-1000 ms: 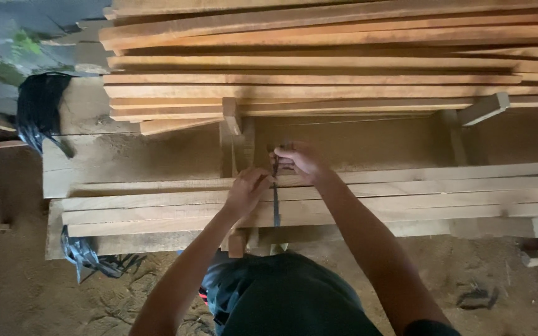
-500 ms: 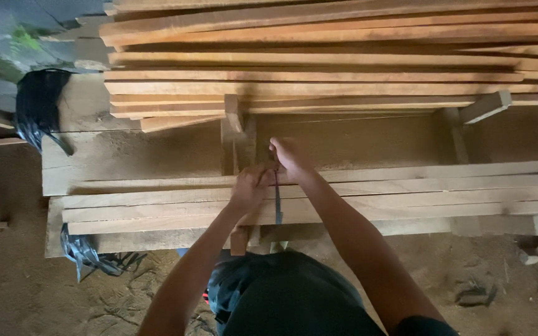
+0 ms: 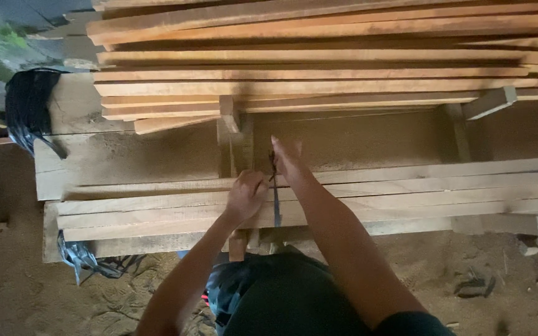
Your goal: Bundling wood planks together using rubber strips.
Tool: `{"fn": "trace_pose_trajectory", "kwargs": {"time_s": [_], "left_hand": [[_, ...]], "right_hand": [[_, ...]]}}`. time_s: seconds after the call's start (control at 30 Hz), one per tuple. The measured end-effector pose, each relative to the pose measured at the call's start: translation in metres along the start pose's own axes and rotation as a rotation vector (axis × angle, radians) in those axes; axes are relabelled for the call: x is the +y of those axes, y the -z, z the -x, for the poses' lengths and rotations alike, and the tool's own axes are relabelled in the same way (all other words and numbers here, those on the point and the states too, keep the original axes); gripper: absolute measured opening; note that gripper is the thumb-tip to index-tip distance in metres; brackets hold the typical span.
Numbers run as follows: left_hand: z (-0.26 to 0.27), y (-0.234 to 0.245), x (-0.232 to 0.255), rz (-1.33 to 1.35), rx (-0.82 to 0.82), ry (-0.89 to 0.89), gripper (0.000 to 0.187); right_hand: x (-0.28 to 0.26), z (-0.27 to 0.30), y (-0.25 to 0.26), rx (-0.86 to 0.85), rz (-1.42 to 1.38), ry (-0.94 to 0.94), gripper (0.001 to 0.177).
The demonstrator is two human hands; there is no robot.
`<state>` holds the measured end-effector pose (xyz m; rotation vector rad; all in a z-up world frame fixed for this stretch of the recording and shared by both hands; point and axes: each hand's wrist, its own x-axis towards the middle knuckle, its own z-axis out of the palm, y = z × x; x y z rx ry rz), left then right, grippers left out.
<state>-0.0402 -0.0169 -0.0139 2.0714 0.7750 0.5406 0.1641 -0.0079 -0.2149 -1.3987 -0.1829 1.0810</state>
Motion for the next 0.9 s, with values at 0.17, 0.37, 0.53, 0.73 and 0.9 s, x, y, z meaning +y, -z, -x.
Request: {"fn": "trace_pose_trajectory", "kwargs": {"time_s": [0.17, 0.37, 0.53, 0.73, 0.9], "left_hand": [[-0.001, 0.001, -0.001, 0.027, 0.027, -0.046, 0.016], [0.002, 0.015, -0.007, 0.085, -0.047, 0.021, 0.016], [0.003, 0.025, 0.015, 0.146, 0.038, 0.149, 0.027], [0.0, 0.051, 0.009, -0.662, 0.421, -0.094, 0.025], [-0.004, 0.07, -0.001, -0.653, -0.288, 0.562, 0.067]], "right_hand": [[-0.016, -0.021, -0.004, 0.038, 0.309, -0.187, 0.053], [-0.032, 0.009, -0.006, -0.12, 0.154, 0.136, 0.041], [-0.076, -0.006, 0.0, 0.115, 1.079, -0.091, 0.059], [-0.169, 0.125, 0.021, -0.068, 1.624, 0.314, 0.059], [-0.211, 0.196, 0.008, -0.248, 1.737, 0.326, 0.081]]}}
